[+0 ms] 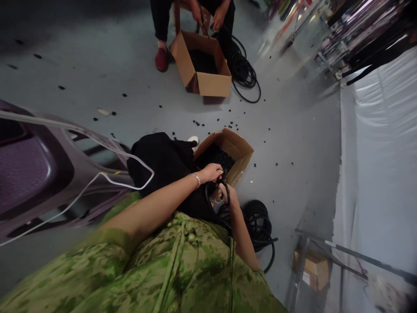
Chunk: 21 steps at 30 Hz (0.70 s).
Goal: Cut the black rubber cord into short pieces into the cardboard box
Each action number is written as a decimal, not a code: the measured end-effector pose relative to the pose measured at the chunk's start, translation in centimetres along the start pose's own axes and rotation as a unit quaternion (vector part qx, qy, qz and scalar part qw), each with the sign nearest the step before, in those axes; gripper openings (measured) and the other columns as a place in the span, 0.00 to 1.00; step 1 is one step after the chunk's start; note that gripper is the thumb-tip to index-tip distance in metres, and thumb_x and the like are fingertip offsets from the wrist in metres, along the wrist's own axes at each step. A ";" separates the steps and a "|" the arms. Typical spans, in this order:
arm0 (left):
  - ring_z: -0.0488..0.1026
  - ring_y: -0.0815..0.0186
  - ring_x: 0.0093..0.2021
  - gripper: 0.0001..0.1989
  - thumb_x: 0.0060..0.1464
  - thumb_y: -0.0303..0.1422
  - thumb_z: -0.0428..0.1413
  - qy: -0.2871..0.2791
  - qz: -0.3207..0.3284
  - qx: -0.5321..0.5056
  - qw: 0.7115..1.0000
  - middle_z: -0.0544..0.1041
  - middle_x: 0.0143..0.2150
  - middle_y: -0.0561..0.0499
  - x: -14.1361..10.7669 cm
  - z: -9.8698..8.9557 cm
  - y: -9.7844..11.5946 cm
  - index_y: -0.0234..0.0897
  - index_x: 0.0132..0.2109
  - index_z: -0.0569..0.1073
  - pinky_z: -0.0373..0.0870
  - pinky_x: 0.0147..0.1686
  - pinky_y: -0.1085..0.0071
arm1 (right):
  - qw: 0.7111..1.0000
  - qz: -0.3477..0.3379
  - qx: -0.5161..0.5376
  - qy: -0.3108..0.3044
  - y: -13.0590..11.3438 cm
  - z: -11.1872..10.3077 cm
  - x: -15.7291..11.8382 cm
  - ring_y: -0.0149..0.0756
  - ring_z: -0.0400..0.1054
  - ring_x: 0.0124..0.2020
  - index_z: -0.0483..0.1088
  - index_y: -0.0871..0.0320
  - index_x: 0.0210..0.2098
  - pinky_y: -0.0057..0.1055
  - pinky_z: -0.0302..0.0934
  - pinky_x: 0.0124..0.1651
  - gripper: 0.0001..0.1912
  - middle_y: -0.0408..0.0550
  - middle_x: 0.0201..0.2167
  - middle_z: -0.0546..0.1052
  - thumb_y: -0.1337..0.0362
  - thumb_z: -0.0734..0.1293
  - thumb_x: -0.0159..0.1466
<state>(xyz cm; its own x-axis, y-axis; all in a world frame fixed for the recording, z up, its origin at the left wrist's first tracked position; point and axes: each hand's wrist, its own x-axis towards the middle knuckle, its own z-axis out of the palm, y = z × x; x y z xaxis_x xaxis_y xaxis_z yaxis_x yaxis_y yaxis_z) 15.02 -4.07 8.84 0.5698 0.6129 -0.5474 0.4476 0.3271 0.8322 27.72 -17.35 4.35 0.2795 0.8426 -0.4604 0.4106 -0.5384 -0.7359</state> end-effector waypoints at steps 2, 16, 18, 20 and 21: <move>0.60 0.77 0.17 0.09 0.59 0.29 0.53 -0.004 -0.003 -0.001 1.000 0.73 0.24 0.54 0.0 0.0 0.0 0.33 0.30 0.70 0.56 0.17 0.81 | 1.000 -0.002 0.006 0.004 0.1 0.1 0.0 0.31 0.67 0.22 0.69 0.58 0.26 0.26 0.60 0.27 0.28 0.44 0.19 0.72 0.39 0.60 0.61; 0.62 0.76 0.17 0.08 0.58 0.25 0.53 -0.003 -0.002 -0.002 1.000 0.72 0.23 0.55 0.0 -0.7 0.2 0.33 0.30 0.71 0.56 0.19 0.80 | 0.993 -0.009 -0.107 0.055 -0.8 0.0 -1.3 0.33 0.65 0.18 0.64 0.55 0.16 0.26 0.56 0.25 0.29 0.42 0.11 0.67 0.39 0.59 0.61; 0.60 0.77 0.17 0.08 0.57 0.26 0.55 -0.014 -0.017 -0.020 1.000 0.72 0.22 0.55 -0.1 -0.6 0.4 0.33 0.29 0.70 0.56 0.18 0.80 | 0.988 -0.021 -0.134 0.072 -0.7 0.1 -1.7 0.34 0.65 0.20 0.63 0.54 0.15 0.26 0.56 0.26 0.30 0.43 0.11 0.67 0.40 0.59 0.62; 0.60 0.77 0.17 0.09 0.57 0.27 0.56 -0.016 -0.038 -0.043 0.998 0.72 0.22 0.55 -0.2 -0.4 0.5 0.33 0.27 0.69 0.55 0.18 0.80 | 0.983 -0.027 -0.153 0.092 -0.6 0.5 -1.9 0.34 0.65 0.20 0.65 0.55 0.15 0.26 0.55 0.26 0.30 0.43 0.11 0.67 0.40 0.60 0.62; 0.60 0.78 0.17 0.10 0.57 0.27 0.56 -0.014 -0.051 -0.059 0.997 0.72 0.22 0.54 -0.2 -0.3 0.6 0.32 0.27 0.69 0.55 0.18 0.80 | 0.982 -0.027 -0.158 0.103 -0.5 0.8 -2.0 0.34 0.64 0.21 0.66 0.55 0.16 0.26 0.55 0.26 0.30 0.44 0.12 0.68 0.40 0.60 0.62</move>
<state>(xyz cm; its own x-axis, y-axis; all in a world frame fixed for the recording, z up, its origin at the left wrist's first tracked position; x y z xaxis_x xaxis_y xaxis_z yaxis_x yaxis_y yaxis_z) 14.94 -3.76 9.49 0.5456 0.5523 -0.6303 0.4211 0.4696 0.7760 26.23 -18.73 5.26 0.4065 0.8663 -0.2903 0.6691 -0.4986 -0.5510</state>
